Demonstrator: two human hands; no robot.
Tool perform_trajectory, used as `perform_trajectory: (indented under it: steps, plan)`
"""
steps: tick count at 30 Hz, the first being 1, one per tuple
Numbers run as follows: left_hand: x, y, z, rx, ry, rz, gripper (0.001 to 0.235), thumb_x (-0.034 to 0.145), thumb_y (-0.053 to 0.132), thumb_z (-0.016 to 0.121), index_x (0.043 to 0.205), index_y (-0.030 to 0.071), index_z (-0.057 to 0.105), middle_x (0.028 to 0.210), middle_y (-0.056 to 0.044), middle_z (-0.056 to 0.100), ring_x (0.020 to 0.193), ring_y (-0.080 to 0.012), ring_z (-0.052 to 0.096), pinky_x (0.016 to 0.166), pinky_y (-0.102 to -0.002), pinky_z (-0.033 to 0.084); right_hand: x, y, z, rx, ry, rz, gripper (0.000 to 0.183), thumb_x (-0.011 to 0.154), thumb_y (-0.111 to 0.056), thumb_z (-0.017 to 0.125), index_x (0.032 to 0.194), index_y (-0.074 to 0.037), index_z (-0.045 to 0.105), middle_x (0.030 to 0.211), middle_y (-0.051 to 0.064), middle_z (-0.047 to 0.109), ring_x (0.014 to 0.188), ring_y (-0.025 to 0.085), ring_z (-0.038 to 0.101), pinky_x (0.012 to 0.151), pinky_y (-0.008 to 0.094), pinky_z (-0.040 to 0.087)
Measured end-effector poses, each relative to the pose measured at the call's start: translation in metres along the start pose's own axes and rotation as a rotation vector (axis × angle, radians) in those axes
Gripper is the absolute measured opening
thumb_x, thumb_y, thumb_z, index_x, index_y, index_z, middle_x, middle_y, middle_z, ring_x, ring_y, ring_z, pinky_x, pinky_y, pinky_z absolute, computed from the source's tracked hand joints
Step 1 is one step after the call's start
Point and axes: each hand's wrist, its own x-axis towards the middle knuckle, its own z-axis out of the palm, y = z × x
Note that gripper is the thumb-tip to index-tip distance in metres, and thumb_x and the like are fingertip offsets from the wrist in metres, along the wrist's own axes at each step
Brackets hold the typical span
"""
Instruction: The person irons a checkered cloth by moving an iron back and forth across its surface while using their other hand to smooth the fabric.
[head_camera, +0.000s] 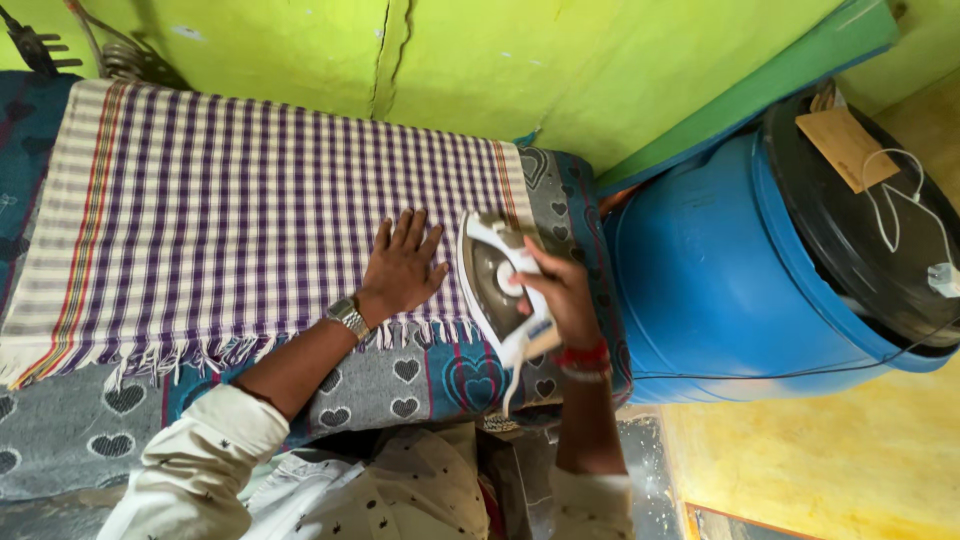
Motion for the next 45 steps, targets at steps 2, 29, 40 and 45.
perform_trajectory:
  steps: [2, 29, 40, 45]
  plan:
    - [-0.003, 0.001, 0.002, 0.026, -0.009, 0.036, 0.073, 0.103, 0.052, 0.028, 0.159, 0.006, 0.022, 0.168, -0.021, 0.01, 0.156, -0.0331, 0.004, 0.122, -0.054, 0.005, -0.028, 0.004, -0.005, -0.054, -0.001, 0.033, 0.064, 0.087, -0.001, 0.071, 0.148, 0.005, 0.051, 0.088, 0.009, 0.072, 0.058, 0.009, 0.06, 0.052, 0.024, 0.051]
    - [0.017, 0.056, 0.041, -0.015, 0.1, 0.206, 0.068, 0.105, 0.041, 0.028, 0.157, -0.002, 0.023, 0.167, -0.023, 0.017, 0.155, -0.0348, 0.011, 0.123, -0.055, 0.008, -0.024, 0.025, -0.049, -0.098, 0.348, -0.058, 0.054, 0.089, -0.004, 0.068, 0.141, 0.006, 0.059, 0.083, 0.009, 0.073, 0.054, 0.012, 0.06, 0.048, 0.026, 0.047]
    - [0.029, 0.075, 0.034, 0.004, -0.019, 0.245, 0.071, 0.105, 0.047, 0.024, 0.159, 0.001, 0.019, 0.168, -0.018, 0.013, 0.156, -0.0309, 0.006, 0.124, -0.051, 0.005, -0.048, 0.026, -0.058, -0.08, 0.392, 0.042, 0.055, 0.085, -0.003, 0.072, 0.138, 0.001, 0.063, 0.083, 0.009, 0.074, 0.052, 0.012, 0.059, 0.048, 0.026, 0.047]
    - [0.032, 0.079, 0.04, 0.01, -0.059, 0.345, 0.071, 0.104, 0.048, 0.022, 0.159, 0.004, 0.014, 0.169, -0.014, 0.008, 0.156, -0.0271, 0.001, 0.123, -0.049, 0.001, -0.054, 0.041, -0.067, -0.033, 0.44, 0.064, 0.057, 0.081, -0.001, 0.074, 0.137, 0.001, 0.064, 0.081, 0.01, 0.074, 0.05, 0.014, 0.059, 0.047, 0.028, 0.048]
